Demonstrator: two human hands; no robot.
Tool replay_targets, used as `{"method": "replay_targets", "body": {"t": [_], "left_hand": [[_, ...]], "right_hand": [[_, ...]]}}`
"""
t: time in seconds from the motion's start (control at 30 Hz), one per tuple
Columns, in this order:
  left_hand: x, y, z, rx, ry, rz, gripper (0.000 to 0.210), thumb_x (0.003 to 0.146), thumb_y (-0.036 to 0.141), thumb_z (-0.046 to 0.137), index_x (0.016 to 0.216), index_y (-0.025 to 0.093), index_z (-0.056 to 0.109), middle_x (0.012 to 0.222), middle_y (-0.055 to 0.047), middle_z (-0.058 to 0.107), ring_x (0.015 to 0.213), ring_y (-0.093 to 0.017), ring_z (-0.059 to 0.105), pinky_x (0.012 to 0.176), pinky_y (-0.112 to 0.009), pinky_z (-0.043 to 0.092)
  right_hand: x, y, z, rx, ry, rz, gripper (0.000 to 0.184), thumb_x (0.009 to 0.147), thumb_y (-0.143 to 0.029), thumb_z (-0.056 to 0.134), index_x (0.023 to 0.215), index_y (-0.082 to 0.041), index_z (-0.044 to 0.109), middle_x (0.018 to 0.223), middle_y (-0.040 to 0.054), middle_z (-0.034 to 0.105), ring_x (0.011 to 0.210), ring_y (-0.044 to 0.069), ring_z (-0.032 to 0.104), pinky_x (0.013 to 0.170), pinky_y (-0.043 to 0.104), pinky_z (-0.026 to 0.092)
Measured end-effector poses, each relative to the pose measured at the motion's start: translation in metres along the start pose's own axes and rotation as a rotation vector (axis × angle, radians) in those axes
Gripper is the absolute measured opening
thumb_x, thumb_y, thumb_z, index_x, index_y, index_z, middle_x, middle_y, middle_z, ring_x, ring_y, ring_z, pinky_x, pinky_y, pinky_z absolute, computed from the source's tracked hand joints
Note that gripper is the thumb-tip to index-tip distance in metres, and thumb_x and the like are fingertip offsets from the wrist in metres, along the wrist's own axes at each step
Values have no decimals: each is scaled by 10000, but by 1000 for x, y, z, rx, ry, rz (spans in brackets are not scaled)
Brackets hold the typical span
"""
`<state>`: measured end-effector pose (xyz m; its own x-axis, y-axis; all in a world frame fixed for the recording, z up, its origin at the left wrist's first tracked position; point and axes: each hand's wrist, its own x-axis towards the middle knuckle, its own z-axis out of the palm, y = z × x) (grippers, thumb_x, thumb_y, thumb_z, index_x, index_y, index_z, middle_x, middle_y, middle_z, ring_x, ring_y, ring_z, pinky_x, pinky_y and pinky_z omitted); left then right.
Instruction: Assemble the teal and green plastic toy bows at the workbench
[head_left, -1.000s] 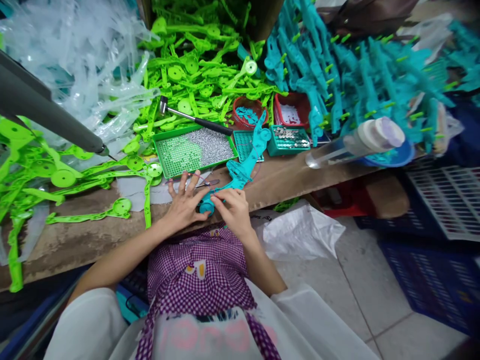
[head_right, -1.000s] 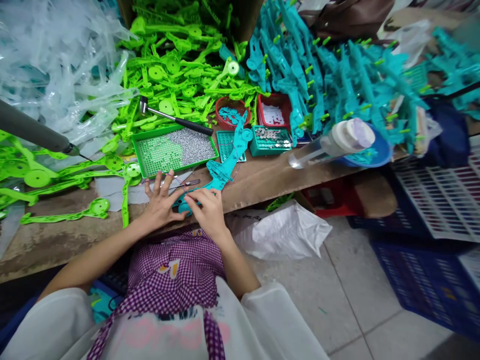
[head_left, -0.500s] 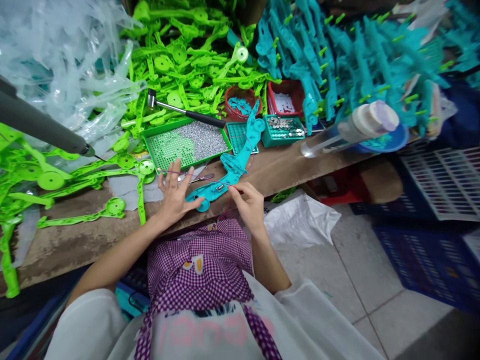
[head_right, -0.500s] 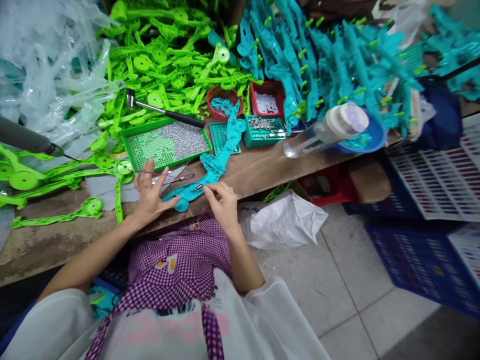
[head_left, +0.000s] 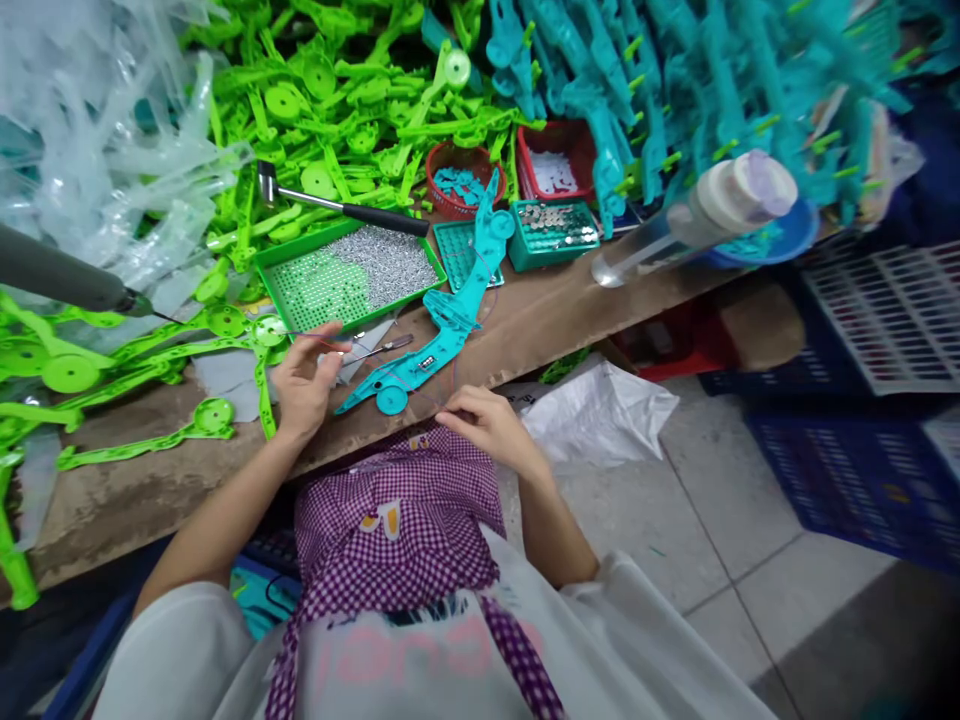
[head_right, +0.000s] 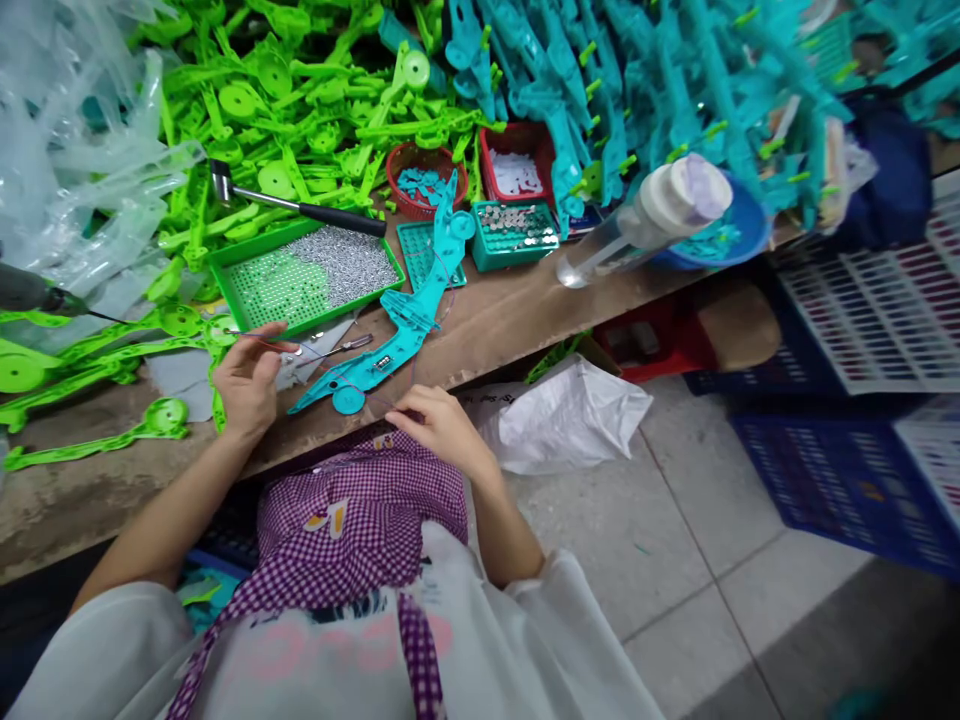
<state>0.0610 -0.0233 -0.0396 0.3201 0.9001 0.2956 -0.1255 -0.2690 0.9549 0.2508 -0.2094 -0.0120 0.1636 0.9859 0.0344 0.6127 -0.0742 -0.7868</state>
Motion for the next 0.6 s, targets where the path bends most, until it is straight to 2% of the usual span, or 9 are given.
{"method": "replay_targets", "body": {"t": [0.07, 0.17, 0.3, 0.47, 0.53, 0.6], "left_hand": [[4, 0, 2, -136, 91, -110, 265, 767, 428, 745, 899, 199, 715, 929, -29, 738, 639, -105, 668, 686, -267, 560], [12, 3, 4, -282, 207, -224, 300, 663, 441, 820, 757, 186, 695, 806, 2, 726, 560, -73, 627, 552, -194, 514], [19, 5, 2, -374, 216, -322, 333, 614, 423, 854, 727, 171, 668, 726, 16, 709, 494, -42, 588, 505, -157, 479], [20, 7, 0, -323, 205, -303, 318, 671, 398, 830, 762, 166, 631, 724, 19, 694, 493, -42, 593, 496, -157, 471], [20, 7, 1, -310, 198, -298, 325, 689, 404, 822, 775, 163, 622, 722, 19, 685, 488, -43, 591, 489, -157, 470], [19, 7, 2, -313, 186, -298, 339, 700, 414, 819, 784, 160, 612, 719, 19, 676, 483, -42, 587, 487, -156, 473]], "right_hand": [[-1, 2, 2, -55, -35, -19, 281, 937, -421, 547, 797, -207, 666, 752, 3, 648, 713, 120, 599, 690, 260, 423], [-2, 7, 6, -111, -91, -24, 299, 947, -427, 523, 805, -208, 668, 781, 15, 662, 747, 132, 614, 708, 270, 427], [-4, 10, 8, -141, -148, -26, 307, 953, -425, 511, 818, -208, 682, 771, 18, 662, 741, 137, 617, 694, 271, 431], [-7, 2, 5, -12, -183, -33, 291, 950, -423, 518, 845, -223, 701, 792, 15, 679, 747, 133, 628, 697, 271, 455], [-3, -1, 2, 91, -67, -3, 256, 942, -421, 534, 936, -230, 704, 872, 22, 698, 778, 133, 637, 693, 268, 466], [5, 0, 2, 115, 181, 71, 245, 937, -418, 543, 978, -232, 698, 925, 29, 701, 800, 138, 632, 696, 276, 467]]}}
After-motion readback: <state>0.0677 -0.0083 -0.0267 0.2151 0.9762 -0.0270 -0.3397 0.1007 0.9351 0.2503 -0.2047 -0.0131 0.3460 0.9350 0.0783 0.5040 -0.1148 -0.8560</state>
